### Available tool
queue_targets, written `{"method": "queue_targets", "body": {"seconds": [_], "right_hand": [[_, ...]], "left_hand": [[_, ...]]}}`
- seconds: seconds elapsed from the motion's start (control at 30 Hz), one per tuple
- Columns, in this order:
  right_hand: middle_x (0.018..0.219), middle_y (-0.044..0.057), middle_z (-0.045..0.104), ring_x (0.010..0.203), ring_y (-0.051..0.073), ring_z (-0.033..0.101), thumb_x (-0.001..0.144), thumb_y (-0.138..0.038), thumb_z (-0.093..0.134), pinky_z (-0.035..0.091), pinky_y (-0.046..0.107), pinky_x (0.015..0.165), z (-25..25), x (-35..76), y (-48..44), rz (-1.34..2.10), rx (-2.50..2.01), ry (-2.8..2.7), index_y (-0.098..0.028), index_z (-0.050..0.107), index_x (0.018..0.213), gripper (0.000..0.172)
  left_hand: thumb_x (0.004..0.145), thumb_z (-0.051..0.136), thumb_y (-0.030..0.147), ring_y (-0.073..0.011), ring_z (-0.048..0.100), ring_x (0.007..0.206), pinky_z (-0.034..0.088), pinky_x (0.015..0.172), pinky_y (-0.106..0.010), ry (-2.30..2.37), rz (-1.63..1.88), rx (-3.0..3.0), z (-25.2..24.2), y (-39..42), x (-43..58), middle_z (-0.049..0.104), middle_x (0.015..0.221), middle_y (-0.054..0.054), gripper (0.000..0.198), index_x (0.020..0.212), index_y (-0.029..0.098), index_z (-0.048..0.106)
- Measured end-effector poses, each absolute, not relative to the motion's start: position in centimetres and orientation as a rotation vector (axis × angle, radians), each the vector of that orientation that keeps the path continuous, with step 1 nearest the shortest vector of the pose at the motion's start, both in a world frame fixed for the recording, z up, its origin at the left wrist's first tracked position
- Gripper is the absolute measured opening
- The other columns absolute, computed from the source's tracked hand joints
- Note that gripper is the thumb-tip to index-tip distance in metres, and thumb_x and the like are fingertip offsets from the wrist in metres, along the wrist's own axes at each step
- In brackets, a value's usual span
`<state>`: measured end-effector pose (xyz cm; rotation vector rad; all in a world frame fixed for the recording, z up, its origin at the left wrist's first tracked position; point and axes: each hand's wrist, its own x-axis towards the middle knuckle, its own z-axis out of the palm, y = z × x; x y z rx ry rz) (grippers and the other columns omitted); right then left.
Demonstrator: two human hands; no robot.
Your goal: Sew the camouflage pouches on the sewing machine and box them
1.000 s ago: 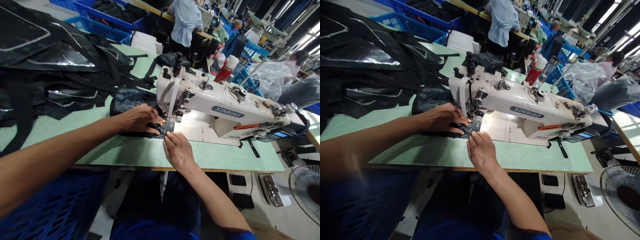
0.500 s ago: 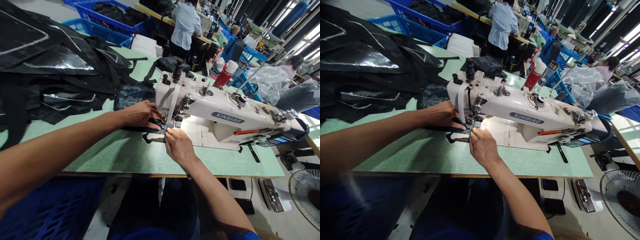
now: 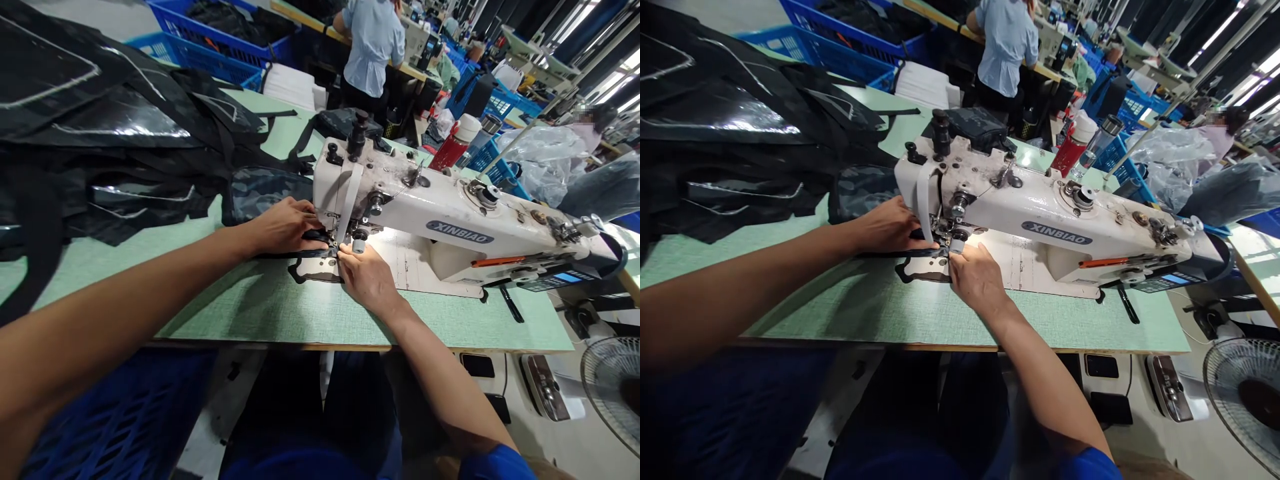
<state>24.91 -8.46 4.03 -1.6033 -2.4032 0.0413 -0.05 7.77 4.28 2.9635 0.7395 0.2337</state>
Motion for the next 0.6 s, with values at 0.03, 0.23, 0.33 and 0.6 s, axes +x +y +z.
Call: {"method": "queue_targets", "body": {"seconds": [0.03, 0.23, 0.33, 0.6], "right_hand": [[0.117, 0.008, 0.088, 0.101, 0.025, 0.072, 0.128, -0.017, 0.053, 0.053, 0.035, 0.097, 4.0, 24.9, -8.4, 0.041, -1.603, -2.400, -0.023, 0.080, 0.106, 0.036], [0.125, 0.010, 0.089, 0.108, 0.028, 0.075, 0.127, -0.016, 0.053, 0.056, 0.038, 0.101, 3.6, 24.9, -8.2, 0.048, -1.607, -2.387, -0.024, 0.082, 0.111, 0.034], [0.137, 0.011, 0.089, 0.115, 0.028, 0.077, 0.127, -0.014, 0.052, 0.056, 0.039, 0.108, 3.3, 25.0, -8.1, 0.055, -1.594, -2.378, -0.023, 0.083, 0.118, 0.033], [0.152, 0.016, 0.086, 0.134, 0.032, 0.077, 0.127, -0.014, 0.047, 0.057, 0.048, 0.123, 2.4, 25.0, -8.1, 0.104, -1.590, -2.322, -0.021, 0.086, 0.130, 0.040]], "left_hand": [[0.120, 0.076, 0.045, -0.0345, 0.069, 0.132, 0.047, 0.113, -0.047, 0.748, 0.237, 2.956, 4.3, 7.7, 0.0, 0.089, 0.111, -0.013, 0.034, 0.120, 0.014, 0.090], [0.121, 0.071, 0.054, -0.0356, 0.070, 0.134, 0.047, 0.110, -0.047, 0.812, 0.203, 2.953, 4.3, 7.6, 0.3, 0.084, 0.097, -0.012, 0.044, 0.107, 0.016, 0.089], [0.121, 0.067, 0.058, -0.0359, 0.072, 0.132, 0.050, 0.105, -0.046, 0.843, 0.224, 2.929, 4.5, 7.4, 0.4, 0.081, 0.091, -0.012, 0.049, 0.104, 0.017, 0.089], [0.124, 0.060, 0.053, -0.0286, 0.075, 0.114, 0.058, 0.100, -0.038, 0.902, 0.317, 2.853, 5.6, 6.0, 0.3, 0.088, 0.121, -0.011, 0.047, 0.123, 0.018, 0.091]]}}
